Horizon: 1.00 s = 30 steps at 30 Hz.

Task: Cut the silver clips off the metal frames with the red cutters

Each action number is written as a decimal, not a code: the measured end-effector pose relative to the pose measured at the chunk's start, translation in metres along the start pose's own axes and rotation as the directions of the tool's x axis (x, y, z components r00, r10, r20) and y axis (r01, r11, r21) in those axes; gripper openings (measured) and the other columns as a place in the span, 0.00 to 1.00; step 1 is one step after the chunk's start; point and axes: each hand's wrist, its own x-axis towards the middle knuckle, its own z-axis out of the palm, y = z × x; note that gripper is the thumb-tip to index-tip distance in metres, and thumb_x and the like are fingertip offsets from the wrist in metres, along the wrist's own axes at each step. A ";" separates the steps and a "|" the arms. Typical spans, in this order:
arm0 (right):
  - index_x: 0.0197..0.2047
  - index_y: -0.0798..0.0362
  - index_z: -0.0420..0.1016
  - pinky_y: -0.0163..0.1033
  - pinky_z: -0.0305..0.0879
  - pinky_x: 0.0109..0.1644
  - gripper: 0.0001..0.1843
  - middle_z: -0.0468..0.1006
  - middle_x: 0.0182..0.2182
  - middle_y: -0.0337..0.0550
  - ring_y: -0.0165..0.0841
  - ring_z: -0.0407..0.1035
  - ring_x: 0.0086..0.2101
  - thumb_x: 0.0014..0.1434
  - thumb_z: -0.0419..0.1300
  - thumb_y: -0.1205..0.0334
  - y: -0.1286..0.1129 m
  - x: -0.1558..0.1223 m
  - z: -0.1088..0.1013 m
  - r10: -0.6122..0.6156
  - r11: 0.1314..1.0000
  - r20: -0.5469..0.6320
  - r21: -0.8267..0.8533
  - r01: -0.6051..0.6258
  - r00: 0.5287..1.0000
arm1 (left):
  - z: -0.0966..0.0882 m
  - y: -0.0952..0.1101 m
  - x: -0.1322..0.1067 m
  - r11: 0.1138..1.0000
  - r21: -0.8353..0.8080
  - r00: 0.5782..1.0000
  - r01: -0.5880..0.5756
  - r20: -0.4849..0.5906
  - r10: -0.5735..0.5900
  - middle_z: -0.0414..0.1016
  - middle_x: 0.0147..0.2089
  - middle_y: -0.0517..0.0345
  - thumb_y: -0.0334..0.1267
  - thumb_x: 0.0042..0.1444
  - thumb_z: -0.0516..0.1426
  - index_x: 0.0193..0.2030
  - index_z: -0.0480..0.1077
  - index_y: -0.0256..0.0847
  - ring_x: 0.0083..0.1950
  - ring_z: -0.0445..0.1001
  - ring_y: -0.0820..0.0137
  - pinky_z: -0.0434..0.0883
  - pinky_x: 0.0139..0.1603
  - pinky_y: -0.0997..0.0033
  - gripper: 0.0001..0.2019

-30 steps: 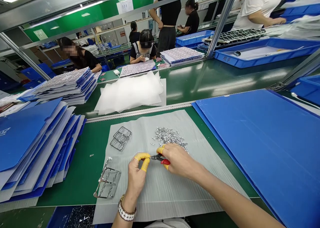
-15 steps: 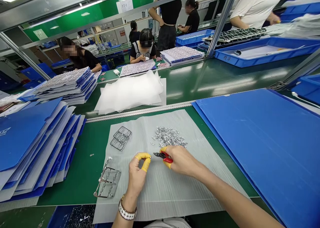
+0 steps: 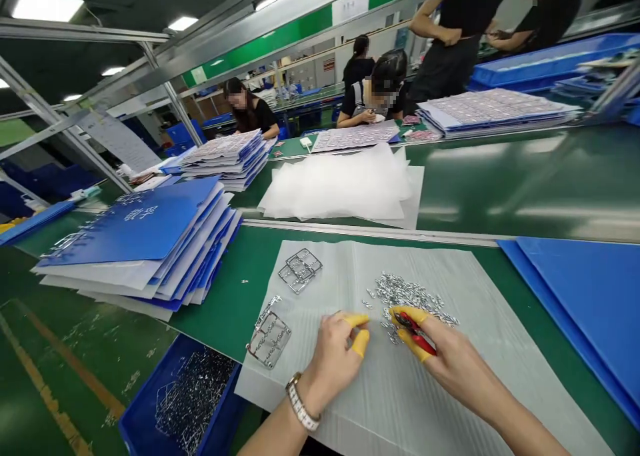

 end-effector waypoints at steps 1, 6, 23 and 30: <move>0.48 0.45 0.68 0.47 0.68 0.42 0.16 0.77 0.42 0.47 0.43 0.72 0.41 0.56 0.51 0.55 -0.003 0.002 0.003 -0.008 1.000 0.017 0.002 0.008 1.000 | -0.016 0.001 -0.011 0.997 0.068 0.999 -0.035 -0.011 0.036 0.77 0.38 0.51 0.33 0.57 0.53 0.48 0.74 0.45 0.39 0.72 0.63 0.66 0.43 0.61 0.14; 0.44 0.46 0.68 0.45 0.66 0.38 0.12 0.76 0.36 0.45 0.41 0.71 0.35 0.57 0.52 0.56 -0.042 0.020 0.032 -0.066 0.998 0.125 0.010 0.065 0.990 | -0.107 -0.017 -0.066 0.928 0.363 0.918 -0.080 -0.336 0.210 0.76 0.42 0.53 0.32 0.56 0.55 0.49 0.72 0.48 0.43 0.70 0.62 0.65 0.46 0.61 0.15; 0.36 0.51 0.61 0.35 0.55 0.32 0.08 0.71 0.29 0.38 0.33 0.66 0.30 0.52 0.56 0.69 -0.109 0.065 0.163 -0.068 0.997 0.286 0.052 0.056 0.956 | -0.160 -0.096 -0.075 0.909 -0.270 0.828 0.318 -0.387 -0.405 0.76 0.35 0.53 0.47 0.51 0.59 0.44 0.74 0.38 0.36 0.73 0.67 0.69 0.35 0.70 0.17; 0.33 0.51 0.59 0.33 0.51 0.28 0.08 0.64 0.24 0.32 0.28 0.58 0.25 0.50 0.56 0.70 -0.108 0.067 0.167 -0.128 0.989 0.289 0.108 0.100 0.949 | -0.156 -0.103 -0.066 0.845 -0.423 0.817 0.327 -0.322 -0.478 0.75 0.31 0.56 0.47 0.46 0.63 0.42 0.75 0.38 0.31 0.70 0.71 0.67 0.31 0.73 0.18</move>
